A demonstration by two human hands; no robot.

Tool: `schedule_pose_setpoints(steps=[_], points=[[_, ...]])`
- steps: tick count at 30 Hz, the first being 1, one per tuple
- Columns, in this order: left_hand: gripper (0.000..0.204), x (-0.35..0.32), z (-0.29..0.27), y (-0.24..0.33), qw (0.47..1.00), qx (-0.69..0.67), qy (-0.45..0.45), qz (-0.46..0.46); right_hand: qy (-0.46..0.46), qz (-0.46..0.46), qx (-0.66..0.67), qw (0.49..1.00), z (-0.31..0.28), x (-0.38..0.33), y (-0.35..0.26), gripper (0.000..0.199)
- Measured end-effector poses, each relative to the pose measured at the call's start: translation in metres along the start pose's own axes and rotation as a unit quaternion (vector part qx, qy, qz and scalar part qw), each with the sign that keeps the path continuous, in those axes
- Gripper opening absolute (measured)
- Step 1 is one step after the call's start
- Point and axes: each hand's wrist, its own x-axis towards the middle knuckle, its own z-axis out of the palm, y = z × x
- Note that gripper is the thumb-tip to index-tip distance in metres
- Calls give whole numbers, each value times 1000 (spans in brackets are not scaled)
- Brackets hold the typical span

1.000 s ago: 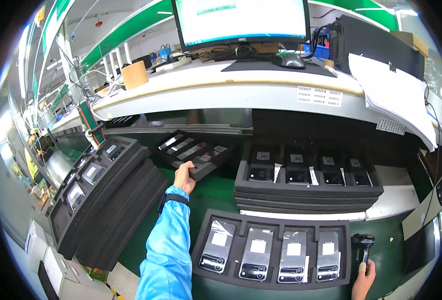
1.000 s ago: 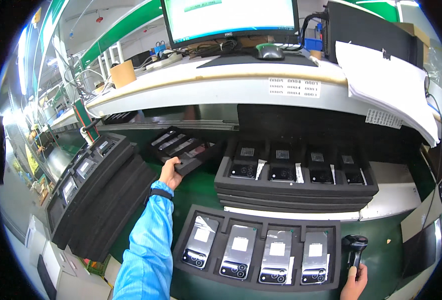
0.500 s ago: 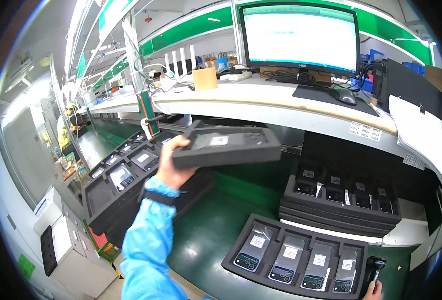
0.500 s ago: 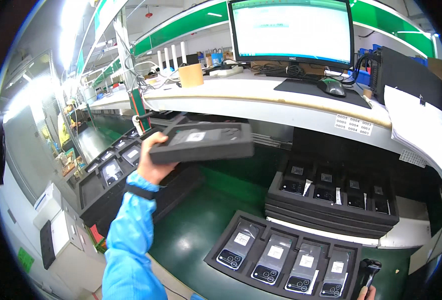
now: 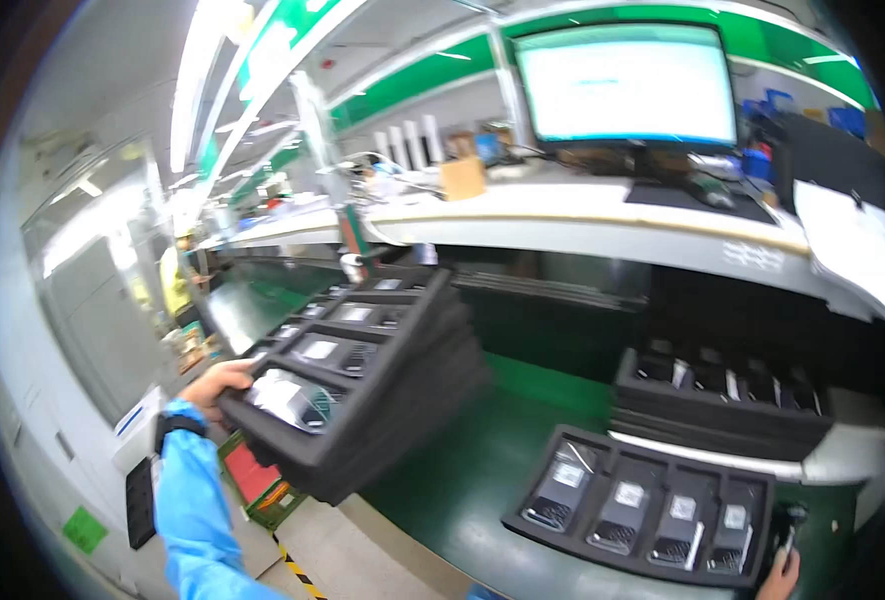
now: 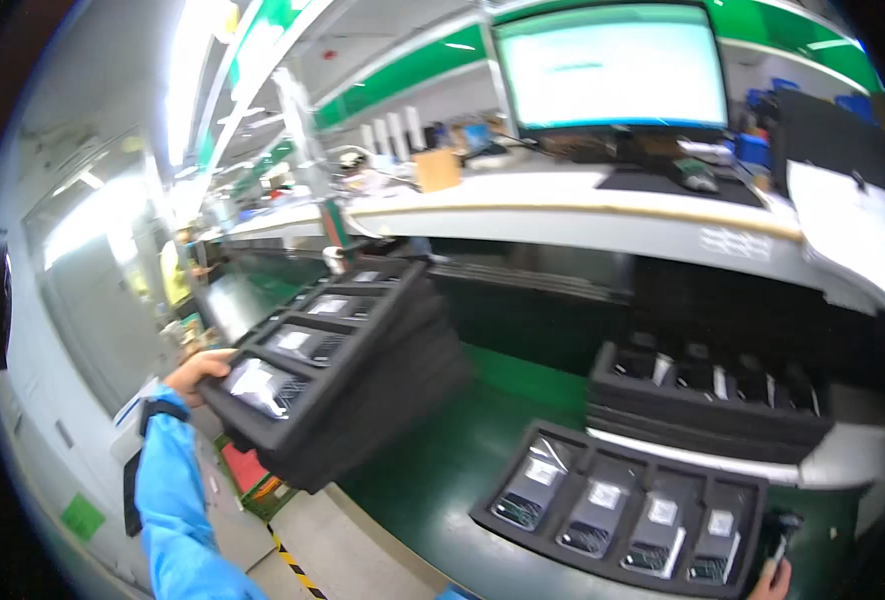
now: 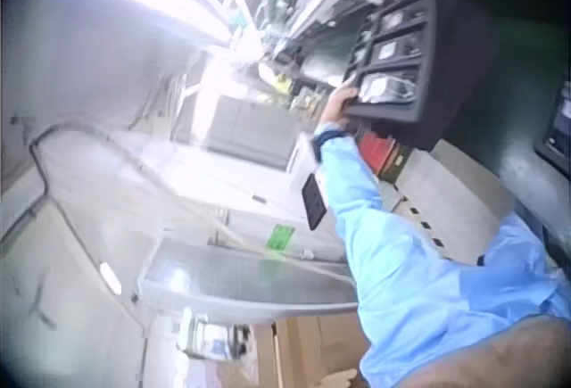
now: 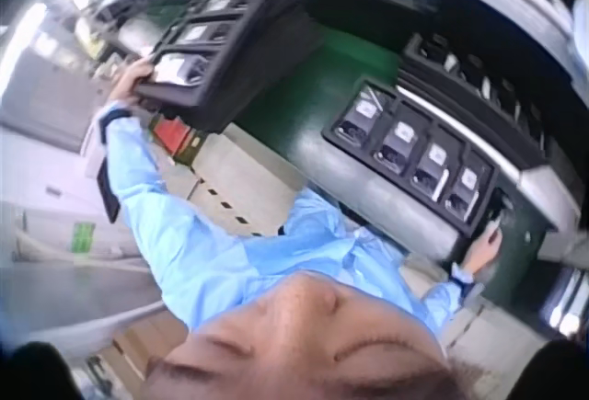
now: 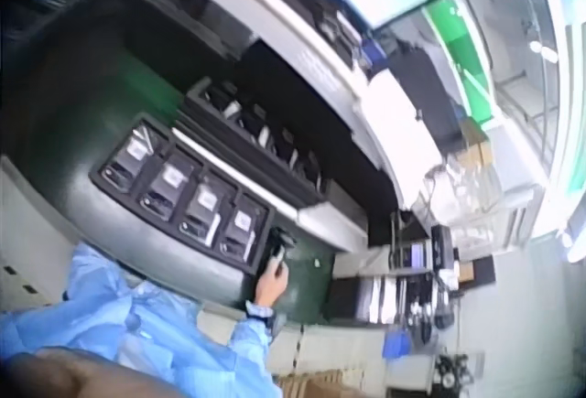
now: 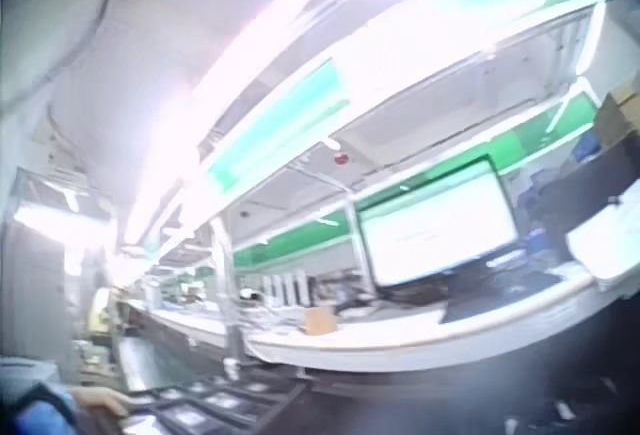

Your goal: Scanning barcodes on electronic devices and organizing them into trays within a manufacturing environment.

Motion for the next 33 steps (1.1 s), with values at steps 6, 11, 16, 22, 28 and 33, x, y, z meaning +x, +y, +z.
schedule_pose_setpoints(steps=[6,11,16,22,28,33], points=[[10,-12,-141,-5,808,512,272,109,-117,3,48,992,34,27,-25,49],[17,43,-47,-13,663,453,410,432,-118,83,168,975,29,16,-62,41],[16,-47,261,-5,581,503,231,597,-439,337,465,691,59,-15,-139,45],[20,-23,432,-65,637,392,-62,661,-551,330,357,678,121,-65,-183,20],[10,37,515,-145,722,325,-160,589,-531,318,379,688,118,-71,-186,24],[16,69,553,-173,734,375,-229,518,-568,324,399,643,111,-66,-179,45]])
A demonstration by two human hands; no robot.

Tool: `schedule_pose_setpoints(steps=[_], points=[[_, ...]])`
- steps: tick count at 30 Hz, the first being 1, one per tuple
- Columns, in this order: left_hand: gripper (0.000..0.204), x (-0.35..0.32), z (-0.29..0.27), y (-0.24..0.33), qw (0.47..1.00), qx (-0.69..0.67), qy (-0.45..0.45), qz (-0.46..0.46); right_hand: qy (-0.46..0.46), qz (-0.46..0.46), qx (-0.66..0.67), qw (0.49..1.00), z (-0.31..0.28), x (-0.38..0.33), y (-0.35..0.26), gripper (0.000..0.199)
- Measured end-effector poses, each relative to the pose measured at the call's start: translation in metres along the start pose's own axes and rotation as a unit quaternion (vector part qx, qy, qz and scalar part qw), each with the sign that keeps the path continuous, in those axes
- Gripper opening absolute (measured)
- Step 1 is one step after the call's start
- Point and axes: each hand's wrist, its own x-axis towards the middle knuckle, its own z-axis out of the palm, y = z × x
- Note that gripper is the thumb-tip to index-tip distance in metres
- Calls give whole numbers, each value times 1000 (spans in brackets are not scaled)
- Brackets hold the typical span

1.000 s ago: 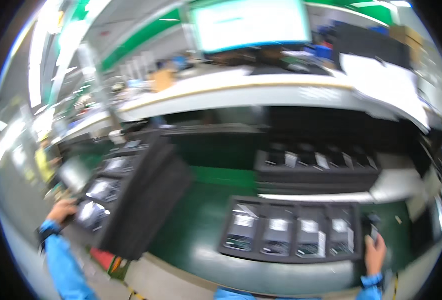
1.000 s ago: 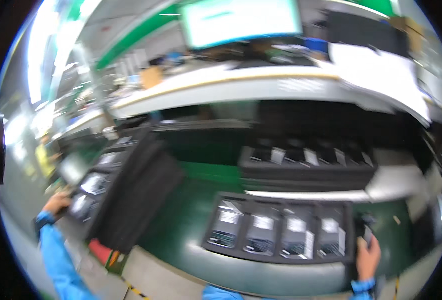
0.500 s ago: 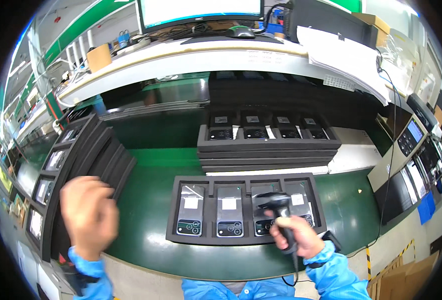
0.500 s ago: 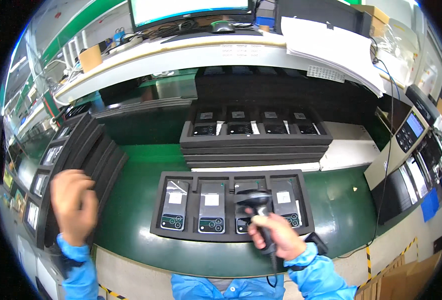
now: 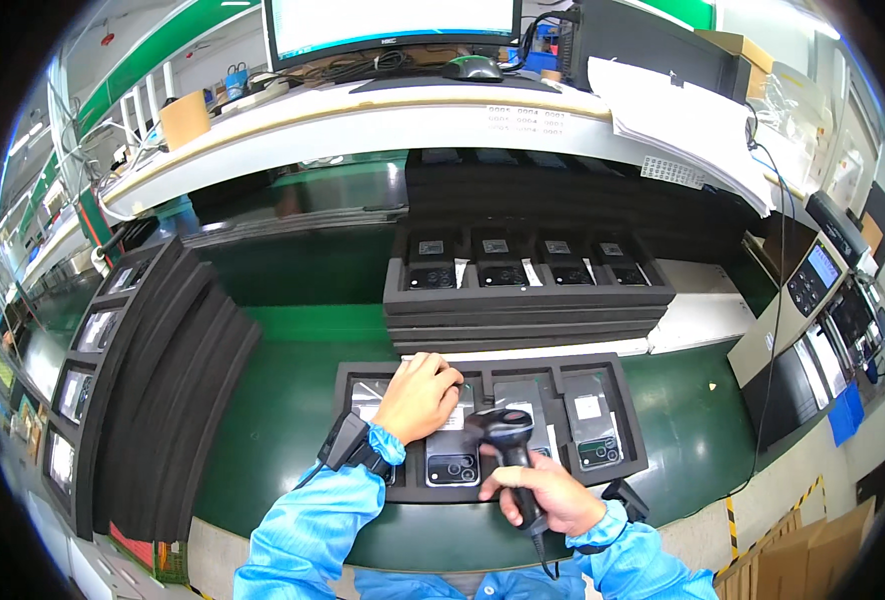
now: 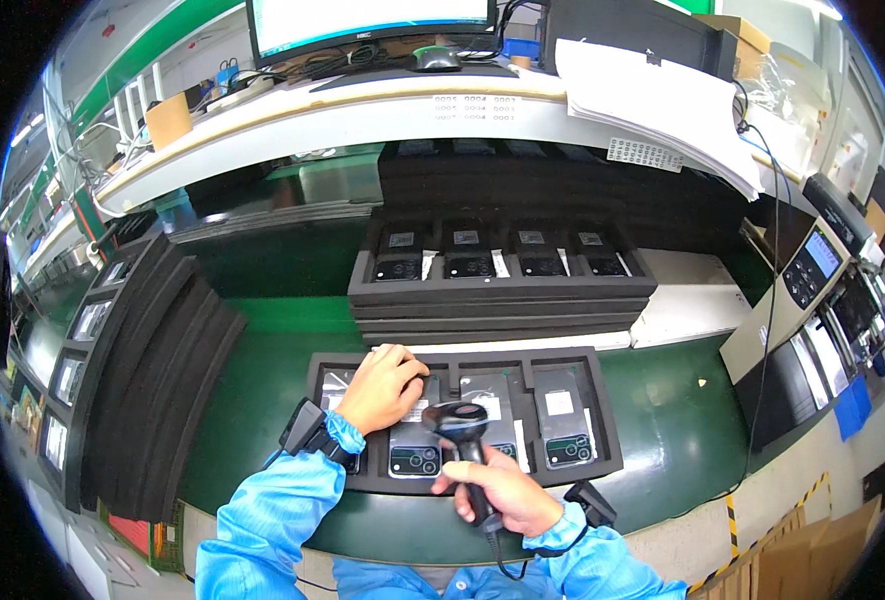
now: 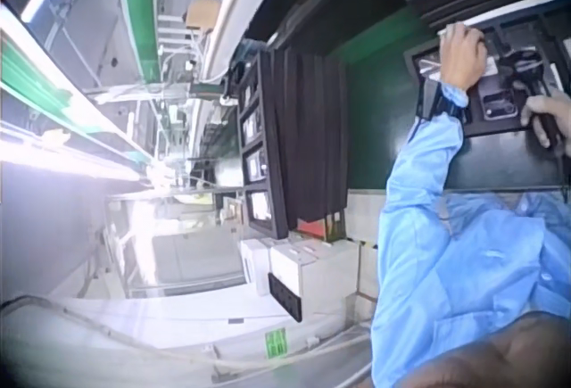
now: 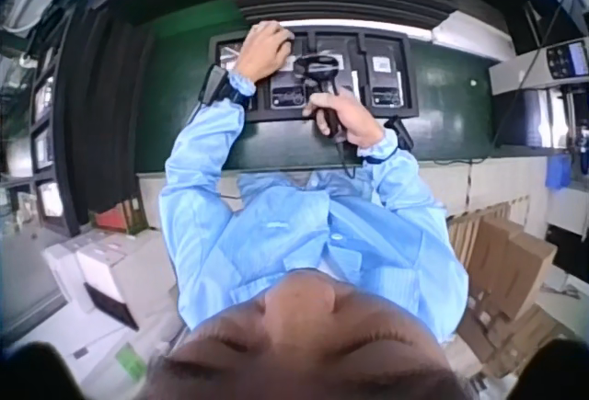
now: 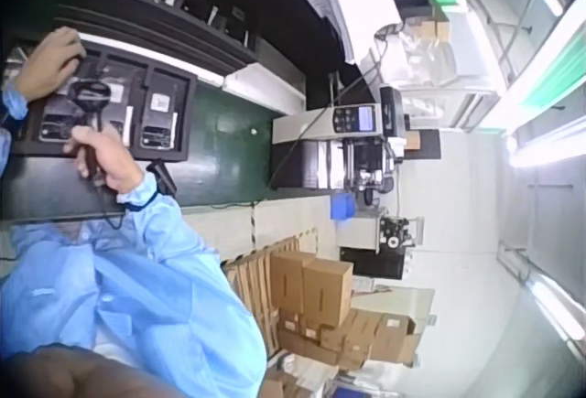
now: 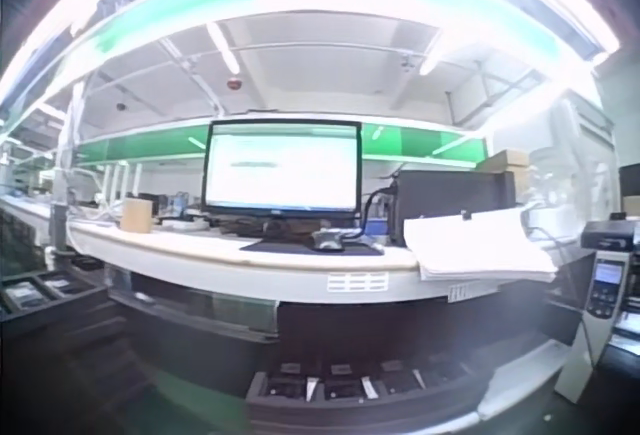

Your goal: Scanning barcodes on electronic devices and organizing them into trays within a manufacturing environment.

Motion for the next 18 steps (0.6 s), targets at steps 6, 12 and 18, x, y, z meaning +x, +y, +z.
schedule_pose_setpoints(steps=[6,12,18], points=[[23,23,23,-7,999,9,-25,19,19,42,-42,998,-3,30,7,31],[42,3,24,-2,997,71,-41,9,52,-49,-170,983,-18,-25,-30,56],[60,-6,23,8,991,61,-112,-30,425,-209,-209,856,-127,-91,-45,27]])
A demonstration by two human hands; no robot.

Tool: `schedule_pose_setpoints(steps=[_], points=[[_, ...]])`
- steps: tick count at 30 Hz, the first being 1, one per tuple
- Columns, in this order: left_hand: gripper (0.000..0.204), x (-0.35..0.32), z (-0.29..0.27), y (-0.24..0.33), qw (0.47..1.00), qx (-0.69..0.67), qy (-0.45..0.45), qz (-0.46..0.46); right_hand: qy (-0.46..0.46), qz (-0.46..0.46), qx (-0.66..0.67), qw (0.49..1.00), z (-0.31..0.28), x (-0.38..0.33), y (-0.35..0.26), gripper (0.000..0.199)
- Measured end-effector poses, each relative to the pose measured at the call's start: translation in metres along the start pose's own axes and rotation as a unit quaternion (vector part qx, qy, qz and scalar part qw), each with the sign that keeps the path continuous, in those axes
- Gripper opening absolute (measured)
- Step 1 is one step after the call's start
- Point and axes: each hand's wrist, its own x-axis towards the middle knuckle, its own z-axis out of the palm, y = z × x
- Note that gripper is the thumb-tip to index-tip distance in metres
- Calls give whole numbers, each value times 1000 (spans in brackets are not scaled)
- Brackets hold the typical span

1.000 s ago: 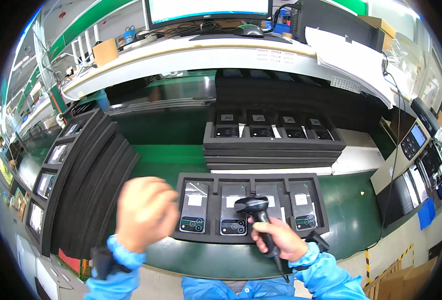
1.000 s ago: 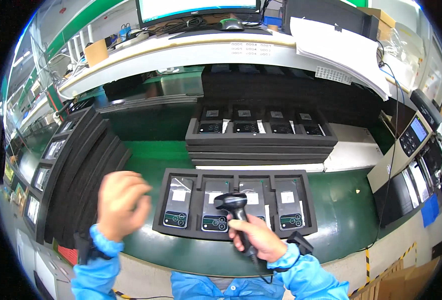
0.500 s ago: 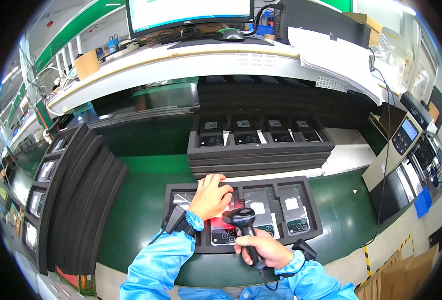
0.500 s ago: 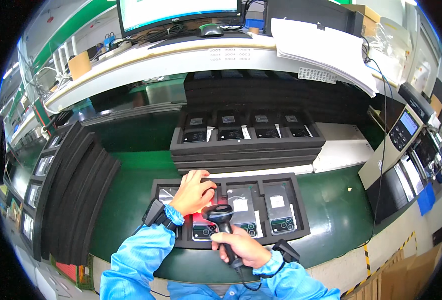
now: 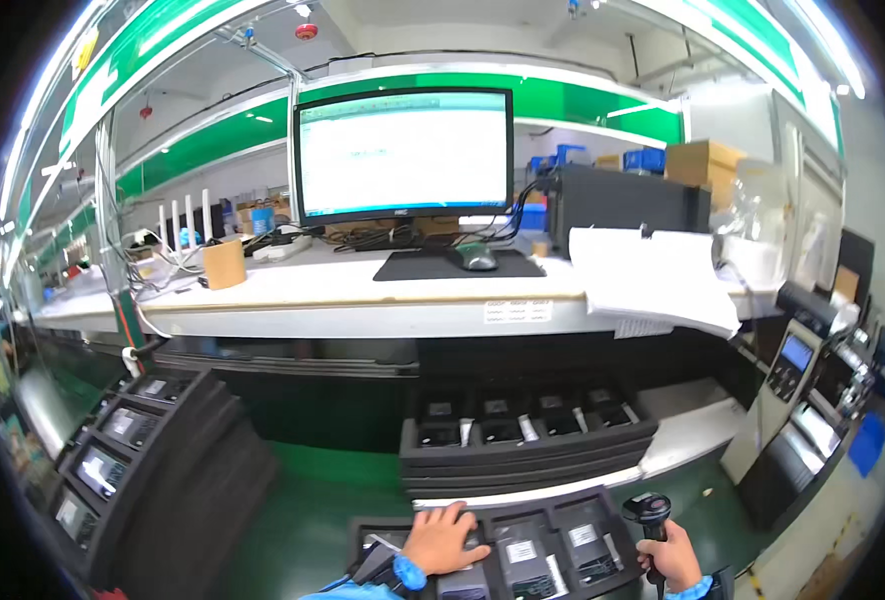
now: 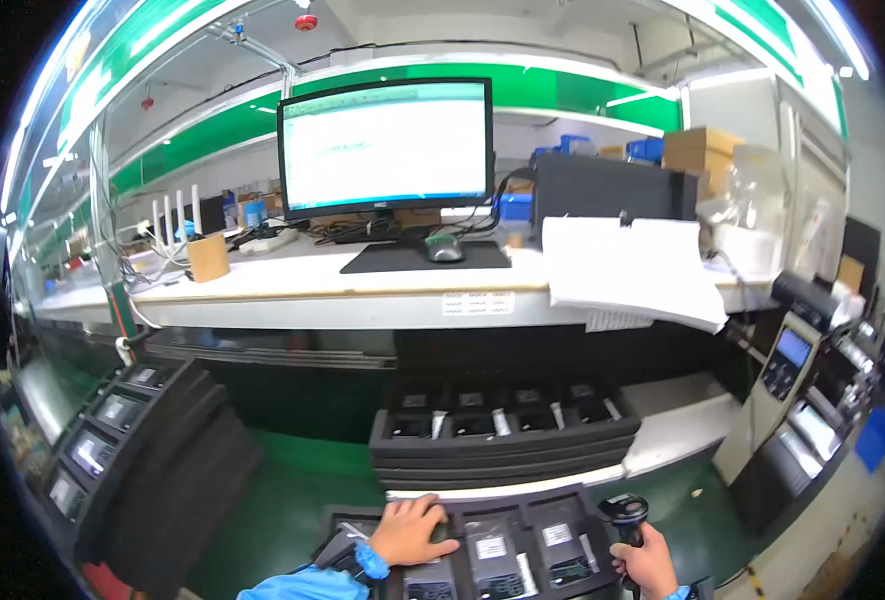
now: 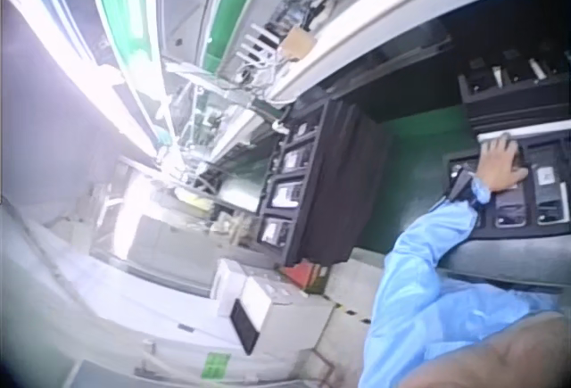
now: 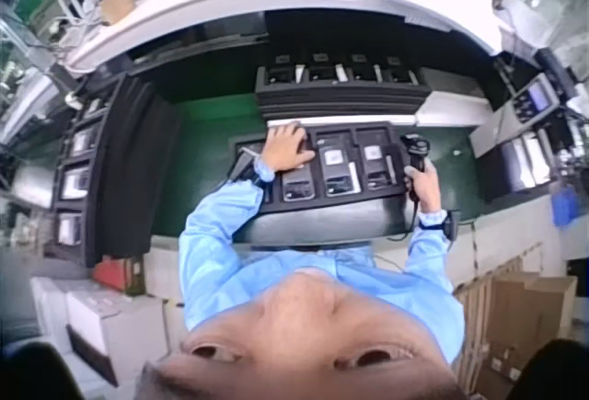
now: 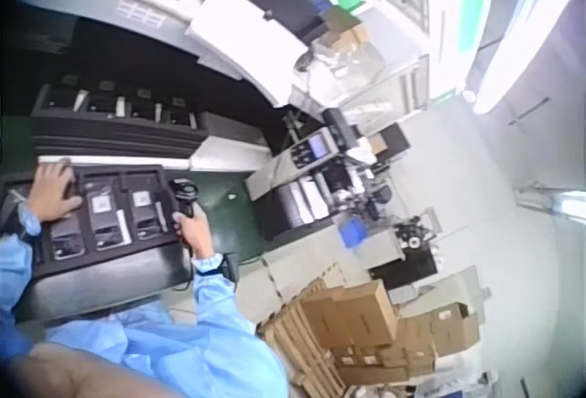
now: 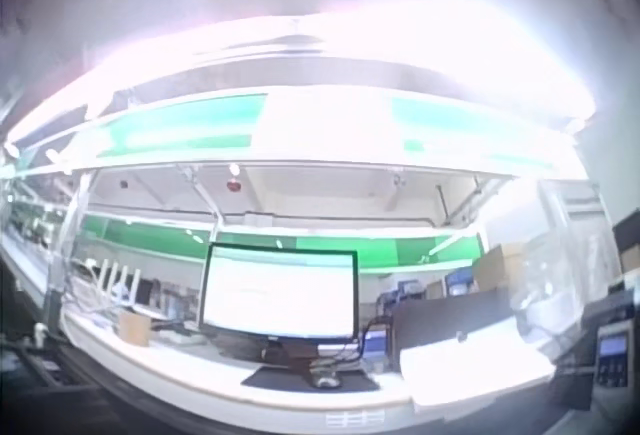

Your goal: Scanning barcodes on electronic devices and organizing them into trays within a manufacturing environment.

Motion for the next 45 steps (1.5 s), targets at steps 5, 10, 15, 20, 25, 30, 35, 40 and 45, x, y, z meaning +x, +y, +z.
schedule_pose_setpoints(steps=[5,10,15,20,25,30,35,40,45], points=[[49,-6,6,10,996,41,79,-16,170,-30,-133,976,-43,53,48,26],[41,2,9,3,997,-25,68,-18,186,-47,-188,963,-48,69,52,23],[23,8,7,-15,975,-208,66,30,165,-52,-245,954,-53,82,63,33],[10,18,-8,-15,940,-334,67,30,189,-133,-307,923,-66,85,67,42],[12,6,-10,-29,933,-345,103,21,164,-35,-293,941,-35,86,52,43],[11,18,-6,-11,934,-344,99,24,176,-11,-304,936,-54,73,47,42],[11,12,-9,-18,933,-343,111,-8,181,-19,-296,938,-38,70,36,41],[29,9,-7,-17,943,-308,123,-14,188,-66,-260,945,-41,65,41,40],[36,4,-11,-8,943,-320,89,-20,217,-74,-268,936,-39,50,36,34]])
